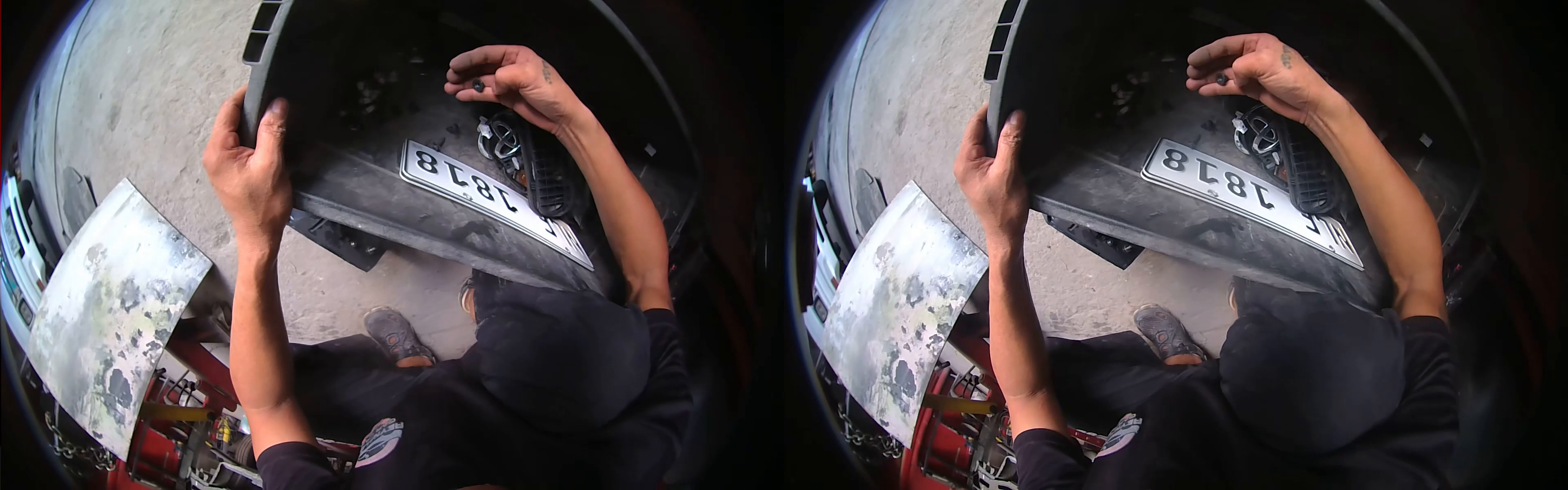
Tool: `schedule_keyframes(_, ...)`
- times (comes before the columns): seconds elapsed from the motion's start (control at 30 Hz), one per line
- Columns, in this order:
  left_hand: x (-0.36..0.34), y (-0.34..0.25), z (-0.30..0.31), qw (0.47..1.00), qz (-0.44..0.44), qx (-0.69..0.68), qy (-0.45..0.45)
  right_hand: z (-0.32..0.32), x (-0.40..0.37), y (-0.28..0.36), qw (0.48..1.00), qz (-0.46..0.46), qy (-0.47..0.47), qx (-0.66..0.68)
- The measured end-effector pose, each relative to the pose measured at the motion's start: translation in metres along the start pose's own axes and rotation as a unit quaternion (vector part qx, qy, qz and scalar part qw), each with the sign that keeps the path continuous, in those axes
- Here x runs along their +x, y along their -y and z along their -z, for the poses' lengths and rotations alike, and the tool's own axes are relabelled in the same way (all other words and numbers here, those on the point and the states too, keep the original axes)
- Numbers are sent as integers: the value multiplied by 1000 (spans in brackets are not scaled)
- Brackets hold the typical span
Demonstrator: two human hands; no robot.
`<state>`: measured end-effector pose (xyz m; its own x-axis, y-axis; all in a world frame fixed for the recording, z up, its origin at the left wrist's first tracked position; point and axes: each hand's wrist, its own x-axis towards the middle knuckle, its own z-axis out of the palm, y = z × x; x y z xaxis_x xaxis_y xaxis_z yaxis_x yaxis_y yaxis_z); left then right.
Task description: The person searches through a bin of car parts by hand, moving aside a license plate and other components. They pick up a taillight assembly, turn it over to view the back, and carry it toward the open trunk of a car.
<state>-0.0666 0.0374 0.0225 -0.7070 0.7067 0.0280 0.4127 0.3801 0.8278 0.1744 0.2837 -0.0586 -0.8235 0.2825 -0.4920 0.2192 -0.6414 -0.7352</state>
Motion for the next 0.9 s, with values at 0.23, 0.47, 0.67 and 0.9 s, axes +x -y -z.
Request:
schedule_keyframes(0.23, 0, -1, 0, 1000, -7, 26, -3, -6, -6, -6, 998, 12, 41, -40)
schedule_keyframes(0.47, 0, -2, 4, 1000, 16, 21, 15, -14, -8, -7, 996, -11, 8, -88)
schedule_keyframes(0.67, 0, -2, 4, 1000, 10, 24, 14, -12, -8, -10, 997, -25, 11, -68)
schedule_keyframes(0.9, 1, 4, 1, 999, -23, 23, -5, -7, -7, -17, 996, -16, 34, -84)
